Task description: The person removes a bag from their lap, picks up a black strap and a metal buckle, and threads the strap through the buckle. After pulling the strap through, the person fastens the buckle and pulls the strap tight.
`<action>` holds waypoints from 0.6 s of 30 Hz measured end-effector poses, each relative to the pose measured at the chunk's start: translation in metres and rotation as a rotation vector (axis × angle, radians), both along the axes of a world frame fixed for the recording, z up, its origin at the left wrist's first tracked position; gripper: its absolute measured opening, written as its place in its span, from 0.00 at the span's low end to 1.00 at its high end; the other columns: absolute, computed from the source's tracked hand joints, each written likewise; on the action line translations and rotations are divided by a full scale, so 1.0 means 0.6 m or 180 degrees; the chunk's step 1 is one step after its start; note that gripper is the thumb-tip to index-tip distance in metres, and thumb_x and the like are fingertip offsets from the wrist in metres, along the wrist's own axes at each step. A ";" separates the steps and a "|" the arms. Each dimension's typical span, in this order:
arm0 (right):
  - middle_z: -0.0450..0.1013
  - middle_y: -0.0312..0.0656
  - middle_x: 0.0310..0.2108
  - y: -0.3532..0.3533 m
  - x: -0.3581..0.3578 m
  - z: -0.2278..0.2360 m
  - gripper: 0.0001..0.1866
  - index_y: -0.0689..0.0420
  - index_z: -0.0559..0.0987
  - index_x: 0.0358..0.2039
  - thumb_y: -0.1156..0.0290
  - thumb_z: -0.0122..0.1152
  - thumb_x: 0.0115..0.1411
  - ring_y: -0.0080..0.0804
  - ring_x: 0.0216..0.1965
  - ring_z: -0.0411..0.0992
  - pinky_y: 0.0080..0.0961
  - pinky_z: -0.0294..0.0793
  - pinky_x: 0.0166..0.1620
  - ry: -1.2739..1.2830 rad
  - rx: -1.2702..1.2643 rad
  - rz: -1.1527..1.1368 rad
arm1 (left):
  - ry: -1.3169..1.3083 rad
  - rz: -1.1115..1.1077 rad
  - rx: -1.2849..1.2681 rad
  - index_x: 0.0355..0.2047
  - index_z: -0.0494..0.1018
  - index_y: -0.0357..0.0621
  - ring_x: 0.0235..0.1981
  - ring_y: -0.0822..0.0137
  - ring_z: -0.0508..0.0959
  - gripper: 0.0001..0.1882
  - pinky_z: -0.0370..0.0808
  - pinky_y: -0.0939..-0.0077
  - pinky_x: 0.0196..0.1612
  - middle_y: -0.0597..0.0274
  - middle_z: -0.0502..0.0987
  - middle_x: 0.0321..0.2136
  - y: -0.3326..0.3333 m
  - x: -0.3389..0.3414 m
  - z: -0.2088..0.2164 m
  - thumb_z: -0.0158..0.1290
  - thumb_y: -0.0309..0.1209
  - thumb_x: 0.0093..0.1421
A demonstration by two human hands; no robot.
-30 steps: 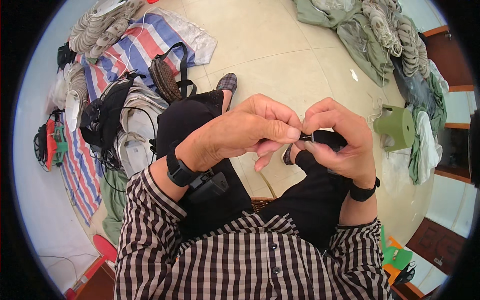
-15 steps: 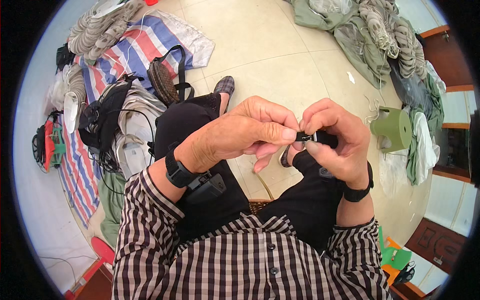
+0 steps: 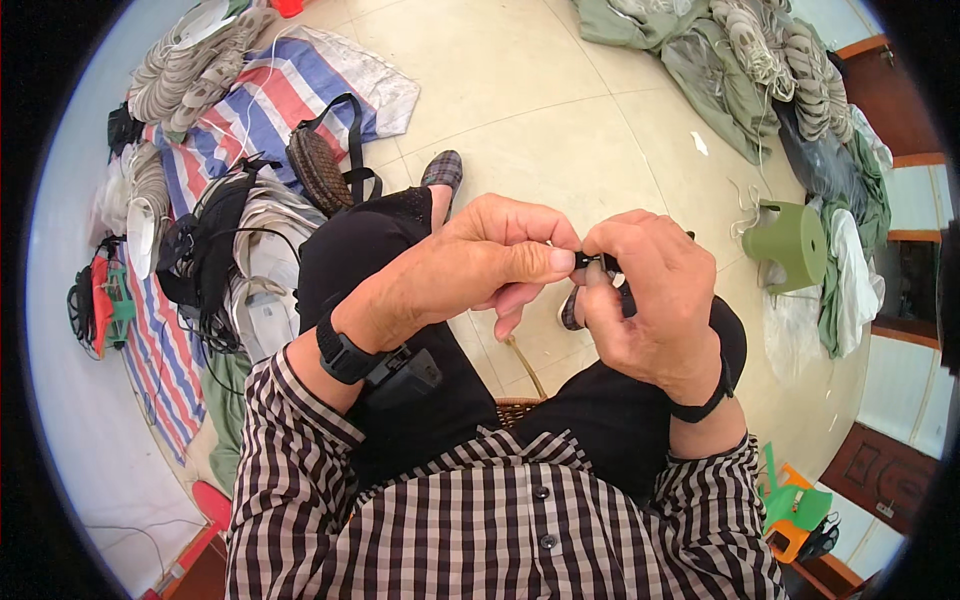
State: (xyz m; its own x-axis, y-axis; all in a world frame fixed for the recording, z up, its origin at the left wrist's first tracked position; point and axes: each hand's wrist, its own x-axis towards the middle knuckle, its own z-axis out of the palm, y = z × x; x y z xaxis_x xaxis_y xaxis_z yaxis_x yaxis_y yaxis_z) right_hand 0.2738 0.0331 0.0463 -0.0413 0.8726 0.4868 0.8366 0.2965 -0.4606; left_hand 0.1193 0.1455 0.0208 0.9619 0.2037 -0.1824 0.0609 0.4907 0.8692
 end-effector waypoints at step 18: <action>0.70 0.41 0.23 0.003 0.005 0.000 0.08 0.62 0.72 0.30 0.83 0.53 0.47 0.28 0.25 0.71 0.22 0.68 0.26 0.1541 -0.1044 0.0095 | -0.0010 0.0023 -0.0130 0.30 0.73 0.37 0.08 0.81 0.61 0.11 0.62 0.86 0.13 0.69 0.66 0.09 0.006 -0.012 -0.008 0.48 0.33 0.62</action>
State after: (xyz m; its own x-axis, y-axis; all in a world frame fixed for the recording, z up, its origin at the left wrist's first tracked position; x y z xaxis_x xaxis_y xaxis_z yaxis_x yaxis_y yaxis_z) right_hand 0.2765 0.0349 0.0462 0.0915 0.9827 0.1609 0.5015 0.0941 -0.8600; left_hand 0.1118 0.1491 0.0157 0.9610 0.2030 -0.1877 0.0546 0.5262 0.8486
